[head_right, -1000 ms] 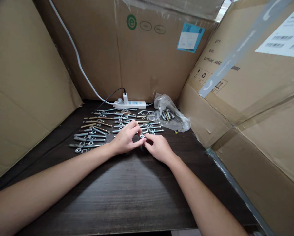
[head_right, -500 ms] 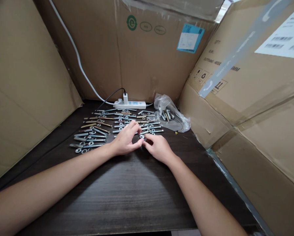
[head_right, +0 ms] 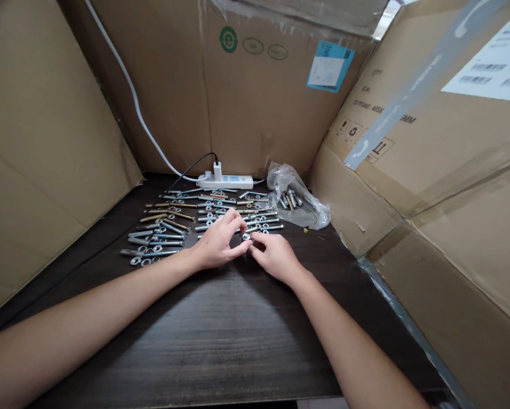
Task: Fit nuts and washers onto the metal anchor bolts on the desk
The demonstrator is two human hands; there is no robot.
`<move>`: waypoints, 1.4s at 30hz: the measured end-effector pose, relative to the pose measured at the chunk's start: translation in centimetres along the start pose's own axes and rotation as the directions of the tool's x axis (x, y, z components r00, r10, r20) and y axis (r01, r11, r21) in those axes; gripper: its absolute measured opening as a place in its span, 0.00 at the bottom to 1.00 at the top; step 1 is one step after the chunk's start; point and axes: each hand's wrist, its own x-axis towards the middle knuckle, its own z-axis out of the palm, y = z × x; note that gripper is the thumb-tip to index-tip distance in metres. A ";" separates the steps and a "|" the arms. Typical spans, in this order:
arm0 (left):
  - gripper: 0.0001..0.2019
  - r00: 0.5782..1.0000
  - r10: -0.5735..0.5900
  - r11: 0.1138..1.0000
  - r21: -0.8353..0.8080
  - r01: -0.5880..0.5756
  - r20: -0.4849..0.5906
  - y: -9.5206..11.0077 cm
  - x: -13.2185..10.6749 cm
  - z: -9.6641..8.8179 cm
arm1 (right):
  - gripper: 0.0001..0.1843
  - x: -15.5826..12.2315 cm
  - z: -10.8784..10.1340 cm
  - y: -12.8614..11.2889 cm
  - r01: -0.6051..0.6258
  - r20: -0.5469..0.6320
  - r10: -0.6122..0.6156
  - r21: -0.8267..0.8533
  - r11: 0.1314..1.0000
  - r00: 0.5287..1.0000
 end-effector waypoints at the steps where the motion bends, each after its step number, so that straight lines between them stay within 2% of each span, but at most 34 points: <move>1: 0.06 1.000 0.006 1.000 0.001 -0.006 0.004 0.0 0.0 0.0 | 0.10 0.0 0.0 0.0 -0.001 0.003 0.001 0.004 1.000 1.000; 7: 0.17 0.998 0.055 0.998 -0.041 -0.055 0.003 0.0 -0.1 -0.2 | 0.11 0.0 0.1 0.2 0.004 0.003 -0.004 -0.002 1.000 1.000; 12: 0.10 1.000 0.000 1.000 0.023 0.000 0.006 0.0 0.0 0.1 | 0.09 0.0 0.0 0.2 -0.001 0.005 0.001 -0.021 1.000 1.000; 16: 0.06 0.999 0.023 0.999 0.035 -0.025 0.039 0.2 0.0 0.1 | 0.10 0.0 0.2 0.3 -0.005 0.009 0.005 -0.019 1.000 1.000; 21: 0.16 0.998 0.057 0.998 -0.005 -0.057 0.027 0.3 -0.1 -0.3 | 0.11 0.0 0.1 0.3 -0.002 0.009 0.002 -0.009 1.000 1.000; 24: 0.11 1.000 0.016 1.000 0.025 -0.016 -0.001 0.2 -0.1 -0.2 | 0.12 0.0 0.1 0.2 -0.008 0.015 0.009 -0.022 1.000 1.000; 27: 0.08 0.999 -0.027 0.997 0.079 0.026 0.016 0.1 0.0 0.1 | 0.11 0.0 0.1 0.2 -0.009 0.018 0.009 -0.029 1.000 1.000; 32: 0.04 0.999 -0.002 0.997 0.076 -0.002 0.051 0.1 0.0 0.1 | 0.11 0.0 0.1 0.3 -0.010 0.021 0.010 -0.022 1.000 1.000; 35: 0.08 0.999 0.026 0.999 0.041 -0.027 0.035 0.1 0.0 -0.1 | 0.11 0.0 0.1 0.3 -0.005 0.022 0.005 -0.007 1.000 1.000; 42: 0.09 1.000 -0.005 0.999 0.054 0.004 0.023 -0.1 0.0 0.1 | 0.10 0.0 0.2 0.4 -0.006 0.023 0.006 -0.022 1.000 1.000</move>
